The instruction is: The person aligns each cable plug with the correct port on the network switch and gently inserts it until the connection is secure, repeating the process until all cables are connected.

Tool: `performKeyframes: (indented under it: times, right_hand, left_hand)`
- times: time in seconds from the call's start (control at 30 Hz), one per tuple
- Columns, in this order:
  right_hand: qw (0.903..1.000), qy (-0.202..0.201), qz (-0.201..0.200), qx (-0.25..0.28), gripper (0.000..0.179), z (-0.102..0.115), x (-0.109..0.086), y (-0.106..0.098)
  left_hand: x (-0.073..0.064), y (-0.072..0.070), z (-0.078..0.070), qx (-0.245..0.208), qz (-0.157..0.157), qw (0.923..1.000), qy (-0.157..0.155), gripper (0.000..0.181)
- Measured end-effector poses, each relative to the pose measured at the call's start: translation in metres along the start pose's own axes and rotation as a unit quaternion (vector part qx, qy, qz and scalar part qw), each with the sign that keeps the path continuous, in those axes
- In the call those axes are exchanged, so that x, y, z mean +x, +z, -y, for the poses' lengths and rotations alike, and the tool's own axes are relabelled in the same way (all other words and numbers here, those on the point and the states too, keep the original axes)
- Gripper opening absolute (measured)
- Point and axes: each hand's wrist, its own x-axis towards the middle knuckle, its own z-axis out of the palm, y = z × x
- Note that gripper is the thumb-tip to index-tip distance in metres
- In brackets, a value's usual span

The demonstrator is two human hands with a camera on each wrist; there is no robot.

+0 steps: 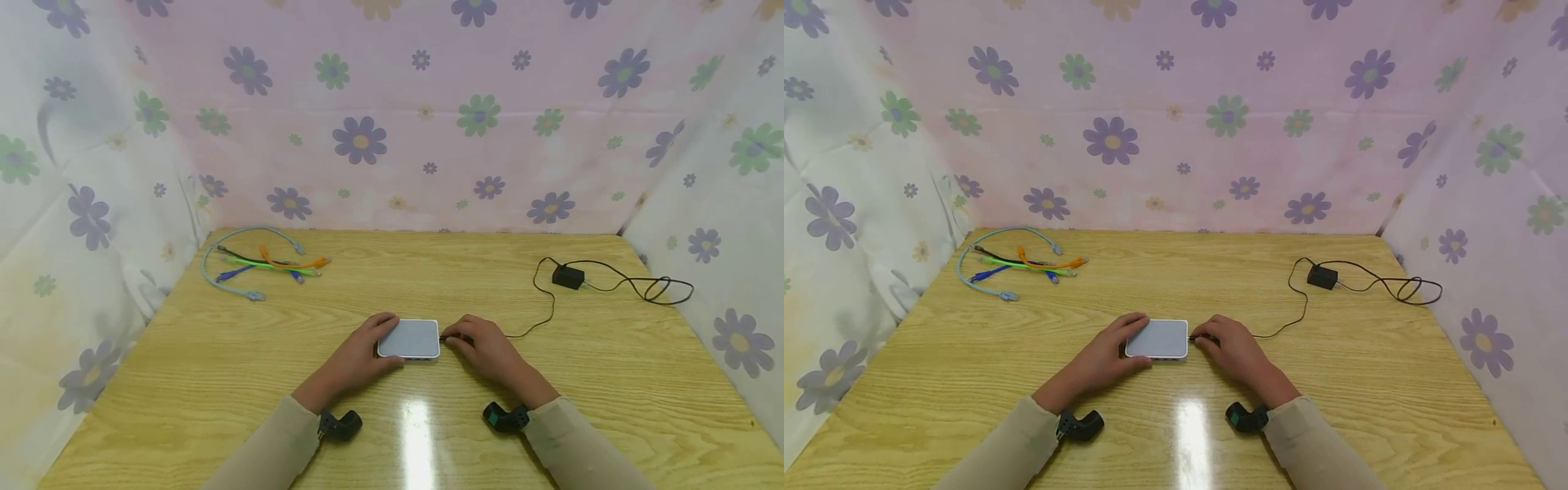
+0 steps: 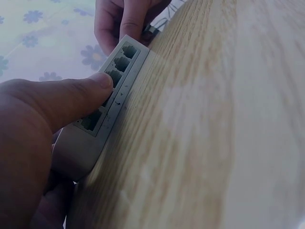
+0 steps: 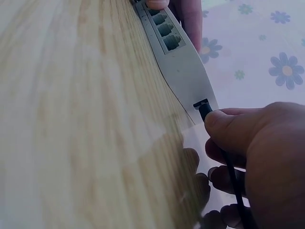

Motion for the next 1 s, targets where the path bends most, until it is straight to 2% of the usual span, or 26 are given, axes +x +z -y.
performKeyframes:
  times: [0.23,0.5,0.67,1.0]
  right_hand:
    - [0.9999,0.011,0.001,0.002,0.015,0.0026,0.0008,-0.0002]
    - [0.998,0.051,-0.001,0.036,0.012,0.0044,0.0005,-0.0016]
    - [0.9981,0.053,0.012,0.03,0.016,0.0016,-0.0004,-0.0005]
    - [0.9968,0.071,0.005,0.035,0.012,-0.0014,-0.0002,-0.0017]
  left_hand:
    - [0.0001,0.0,-0.0003,-0.007,0.001,1.0,-0.006,0.076]
    - [0.0009,0.0013,0.0009,-0.008,-0.003,1.0,-0.001,0.076]
    - [0.0007,0.0028,0.0028,-0.004,-0.005,1.0,-0.001,0.076]
    - [0.0012,0.0007,-0.0005,-0.009,-0.008,0.9999,-0.001,0.075]
